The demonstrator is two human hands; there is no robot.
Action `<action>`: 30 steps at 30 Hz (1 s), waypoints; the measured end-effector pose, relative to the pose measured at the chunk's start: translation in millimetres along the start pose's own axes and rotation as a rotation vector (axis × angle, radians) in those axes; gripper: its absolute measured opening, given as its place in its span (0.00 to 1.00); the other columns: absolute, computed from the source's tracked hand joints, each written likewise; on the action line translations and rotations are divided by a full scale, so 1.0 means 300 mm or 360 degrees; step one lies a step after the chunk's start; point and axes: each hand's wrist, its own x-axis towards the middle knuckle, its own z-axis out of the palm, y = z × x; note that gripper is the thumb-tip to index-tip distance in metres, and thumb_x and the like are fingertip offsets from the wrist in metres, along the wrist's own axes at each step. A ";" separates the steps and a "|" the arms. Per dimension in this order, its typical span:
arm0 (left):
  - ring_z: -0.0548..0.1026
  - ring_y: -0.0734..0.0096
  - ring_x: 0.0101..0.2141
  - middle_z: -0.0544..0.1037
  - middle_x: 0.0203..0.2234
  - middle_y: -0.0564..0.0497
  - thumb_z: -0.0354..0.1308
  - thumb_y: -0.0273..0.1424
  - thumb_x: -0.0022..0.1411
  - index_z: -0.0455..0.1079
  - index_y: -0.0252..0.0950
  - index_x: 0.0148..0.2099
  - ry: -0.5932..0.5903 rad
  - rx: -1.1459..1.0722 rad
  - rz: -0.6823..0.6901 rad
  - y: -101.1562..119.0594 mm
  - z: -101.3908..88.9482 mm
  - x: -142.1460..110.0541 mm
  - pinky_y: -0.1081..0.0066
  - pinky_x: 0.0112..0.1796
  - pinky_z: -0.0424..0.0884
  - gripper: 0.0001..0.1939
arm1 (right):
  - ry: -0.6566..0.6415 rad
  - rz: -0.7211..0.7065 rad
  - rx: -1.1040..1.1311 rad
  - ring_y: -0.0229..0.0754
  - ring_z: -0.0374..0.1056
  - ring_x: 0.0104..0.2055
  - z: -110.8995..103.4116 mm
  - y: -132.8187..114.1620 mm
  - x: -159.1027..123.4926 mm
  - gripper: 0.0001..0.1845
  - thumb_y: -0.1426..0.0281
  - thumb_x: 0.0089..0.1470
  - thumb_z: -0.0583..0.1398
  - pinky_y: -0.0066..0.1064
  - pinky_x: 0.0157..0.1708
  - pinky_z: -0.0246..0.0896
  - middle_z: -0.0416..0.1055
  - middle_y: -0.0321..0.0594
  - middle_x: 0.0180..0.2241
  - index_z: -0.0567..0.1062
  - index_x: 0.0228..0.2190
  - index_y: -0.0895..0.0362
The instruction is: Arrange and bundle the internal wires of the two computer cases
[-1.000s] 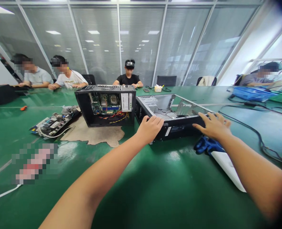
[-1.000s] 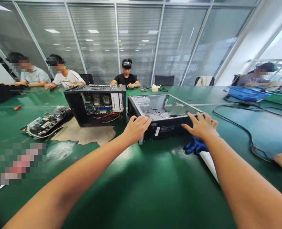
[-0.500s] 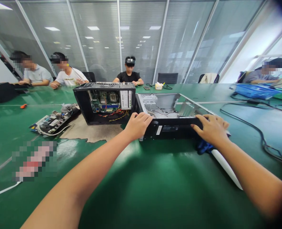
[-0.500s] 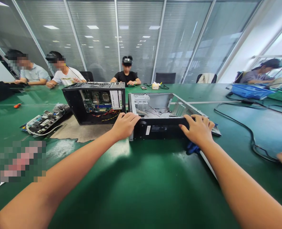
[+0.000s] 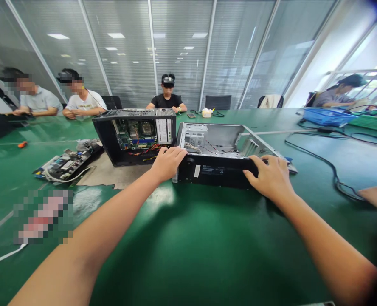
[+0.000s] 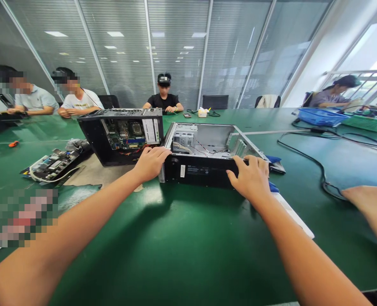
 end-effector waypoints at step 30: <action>0.69 0.54 0.52 0.73 0.52 0.44 0.56 0.40 0.65 0.66 0.37 0.51 -0.0306 -0.0136 -0.0118 0.001 -0.196 -0.067 0.58 0.49 0.61 0.16 | 0.0247 0.0002 0.0065 0.57 0.57 0.48 -0.142 -0.168 -0.260 0.27 0.54 0.60 0.54 0.49 0.50 0.51 0.61 0.54 0.46 0.73 0.53 0.57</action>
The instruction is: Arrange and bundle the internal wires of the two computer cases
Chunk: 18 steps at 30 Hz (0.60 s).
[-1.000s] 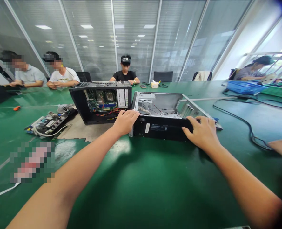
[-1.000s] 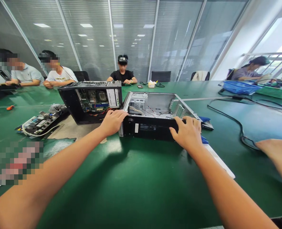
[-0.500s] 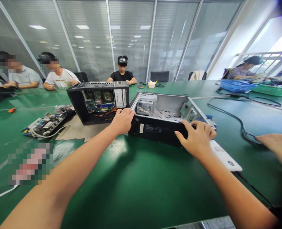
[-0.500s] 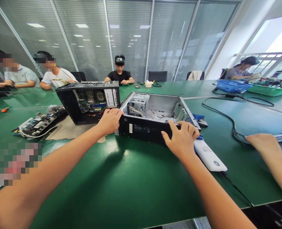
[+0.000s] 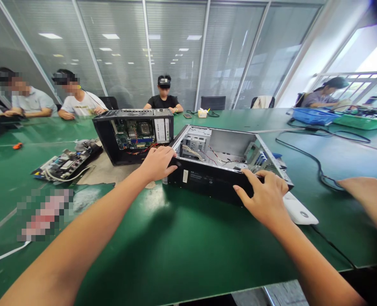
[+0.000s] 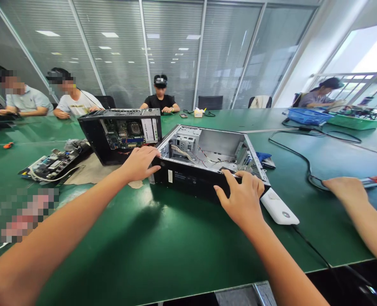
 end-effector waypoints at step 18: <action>0.68 0.58 0.55 0.73 0.53 0.46 0.54 0.40 0.67 0.67 0.39 0.50 0.0171 -0.0299 -0.0296 0.058 -0.076 -0.291 0.57 0.52 0.63 0.14 | 0.0064 -0.0069 -0.0032 0.57 0.63 0.45 -0.240 -0.183 -0.227 0.23 0.56 0.61 0.55 0.47 0.44 0.50 0.64 0.52 0.45 0.70 0.54 0.54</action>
